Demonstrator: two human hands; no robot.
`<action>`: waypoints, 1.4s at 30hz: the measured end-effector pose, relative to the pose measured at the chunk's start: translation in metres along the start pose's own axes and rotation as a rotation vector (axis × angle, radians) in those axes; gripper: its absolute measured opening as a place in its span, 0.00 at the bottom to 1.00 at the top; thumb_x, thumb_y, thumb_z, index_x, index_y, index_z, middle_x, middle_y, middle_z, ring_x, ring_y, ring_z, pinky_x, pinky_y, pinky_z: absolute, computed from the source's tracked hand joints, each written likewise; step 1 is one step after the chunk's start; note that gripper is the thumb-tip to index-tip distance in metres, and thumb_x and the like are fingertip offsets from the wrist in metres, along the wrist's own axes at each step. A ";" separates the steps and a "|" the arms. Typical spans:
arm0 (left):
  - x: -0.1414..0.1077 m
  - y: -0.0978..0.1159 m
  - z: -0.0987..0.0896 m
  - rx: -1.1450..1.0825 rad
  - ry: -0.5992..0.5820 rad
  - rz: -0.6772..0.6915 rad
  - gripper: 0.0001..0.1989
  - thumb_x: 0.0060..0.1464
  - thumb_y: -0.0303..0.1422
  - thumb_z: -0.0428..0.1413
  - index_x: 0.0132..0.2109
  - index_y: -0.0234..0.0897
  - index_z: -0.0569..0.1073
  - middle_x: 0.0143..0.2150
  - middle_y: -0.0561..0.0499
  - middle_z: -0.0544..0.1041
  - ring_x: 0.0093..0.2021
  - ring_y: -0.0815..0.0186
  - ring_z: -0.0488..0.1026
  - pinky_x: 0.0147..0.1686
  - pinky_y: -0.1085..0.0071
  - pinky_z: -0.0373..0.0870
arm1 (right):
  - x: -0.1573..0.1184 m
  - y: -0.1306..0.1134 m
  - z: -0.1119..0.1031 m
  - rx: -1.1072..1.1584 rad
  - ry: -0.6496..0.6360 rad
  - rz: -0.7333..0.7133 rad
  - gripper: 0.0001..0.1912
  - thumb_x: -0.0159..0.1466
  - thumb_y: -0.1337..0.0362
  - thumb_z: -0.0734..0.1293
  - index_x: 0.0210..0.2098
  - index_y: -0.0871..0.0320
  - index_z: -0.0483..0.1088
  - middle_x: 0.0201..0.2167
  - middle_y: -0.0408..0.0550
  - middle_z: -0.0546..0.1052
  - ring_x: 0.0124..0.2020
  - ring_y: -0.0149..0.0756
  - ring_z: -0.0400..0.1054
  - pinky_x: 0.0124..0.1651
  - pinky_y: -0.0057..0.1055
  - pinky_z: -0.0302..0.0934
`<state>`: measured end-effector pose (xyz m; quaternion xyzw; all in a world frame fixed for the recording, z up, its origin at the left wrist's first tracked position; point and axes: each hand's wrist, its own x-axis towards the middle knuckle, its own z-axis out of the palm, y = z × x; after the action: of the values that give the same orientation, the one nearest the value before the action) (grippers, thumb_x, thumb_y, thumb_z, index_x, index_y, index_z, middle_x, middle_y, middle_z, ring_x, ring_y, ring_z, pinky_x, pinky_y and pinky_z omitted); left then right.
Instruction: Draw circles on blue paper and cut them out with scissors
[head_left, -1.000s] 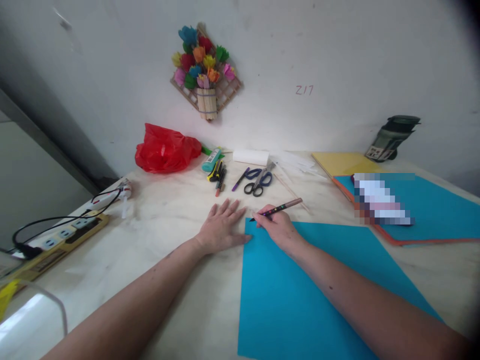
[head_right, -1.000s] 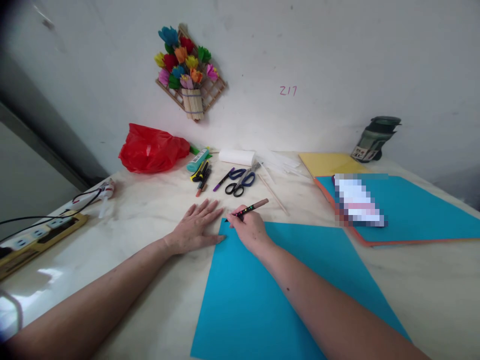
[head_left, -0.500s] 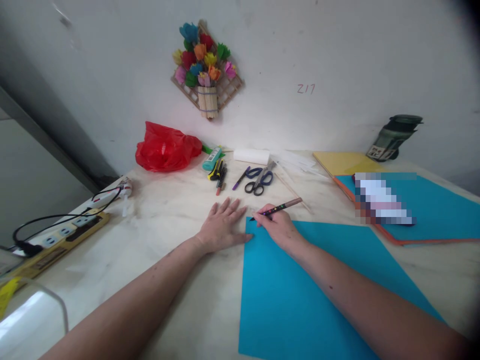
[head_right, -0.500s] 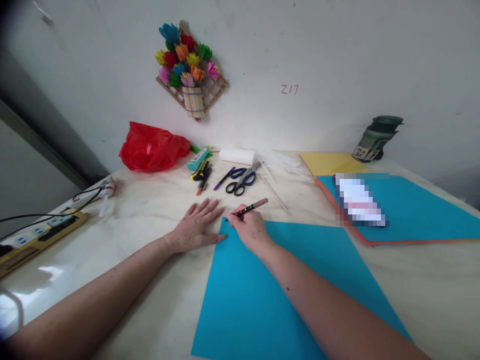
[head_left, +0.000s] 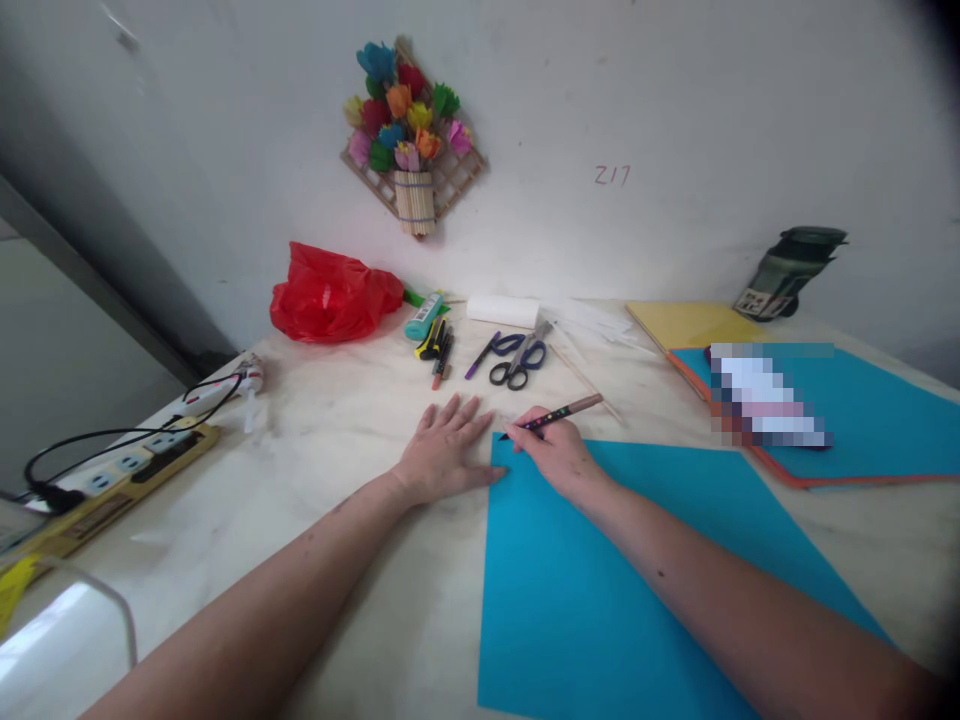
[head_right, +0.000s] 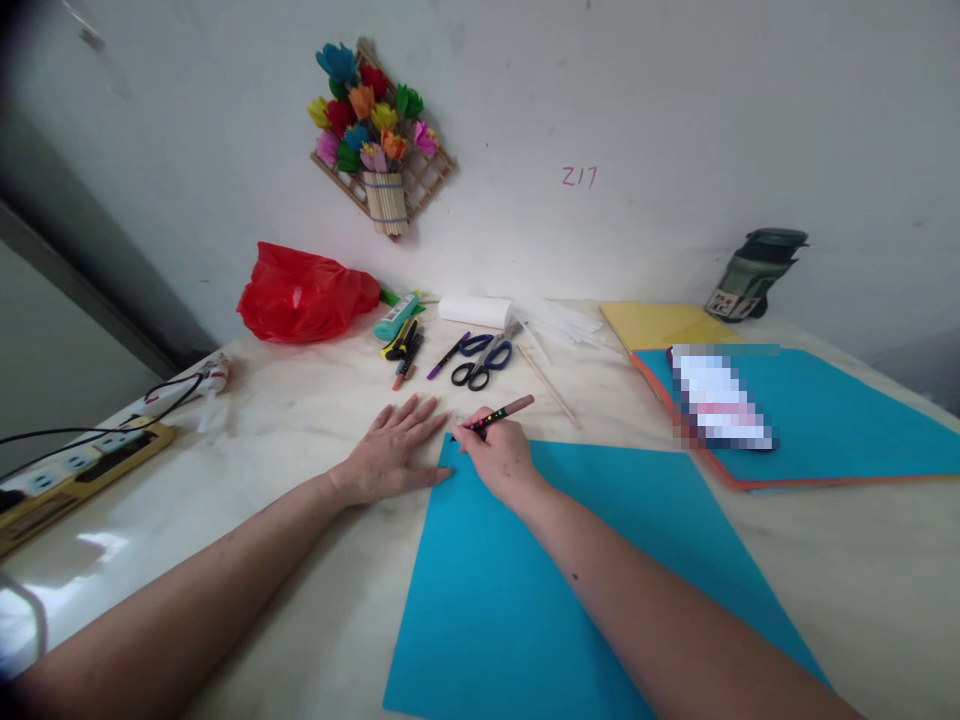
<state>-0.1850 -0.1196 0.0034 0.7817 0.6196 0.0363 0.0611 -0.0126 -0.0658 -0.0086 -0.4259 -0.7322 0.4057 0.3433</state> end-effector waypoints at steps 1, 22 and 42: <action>0.000 0.000 0.000 -0.001 0.004 0.001 0.39 0.46 0.58 0.41 0.62 0.48 0.46 0.64 0.54 0.39 0.62 0.56 0.32 0.56 0.53 0.33 | 0.000 0.000 0.000 0.000 0.000 -0.002 0.09 0.55 0.57 0.62 0.26 0.57 0.65 0.20 0.44 0.72 0.25 0.33 0.68 0.30 0.30 0.59; 0.000 -0.002 0.003 0.007 0.019 0.008 0.39 0.45 0.59 0.40 0.61 0.48 0.46 0.64 0.54 0.40 0.62 0.55 0.33 0.56 0.52 0.34 | 0.001 0.002 0.001 -0.031 0.002 -0.016 0.09 0.55 0.57 0.62 0.26 0.57 0.65 0.20 0.44 0.72 0.25 0.33 0.68 0.30 0.29 0.58; 0.001 -0.002 0.003 0.001 0.020 0.007 0.39 0.45 0.59 0.40 0.61 0.47 0.46 0.64 0.53 0.40 0.62 0.56 0.33 0.56 0.52 0.33 | 0.000 0.000 0.000 -0.037 -0.028 -0.005 0.09 0.54 0.58 0.62 0.25 0.57 0.66 0.19 0.43 0.72 0.23 0.31 0.66 0.29 0.27 0.57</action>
<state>-0.1863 -0.1187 0.0002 0.7837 0.6172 0.0439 0.0544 -0.0123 -0.0656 -0.0084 -0.4247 -0.7455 0.3970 0.3261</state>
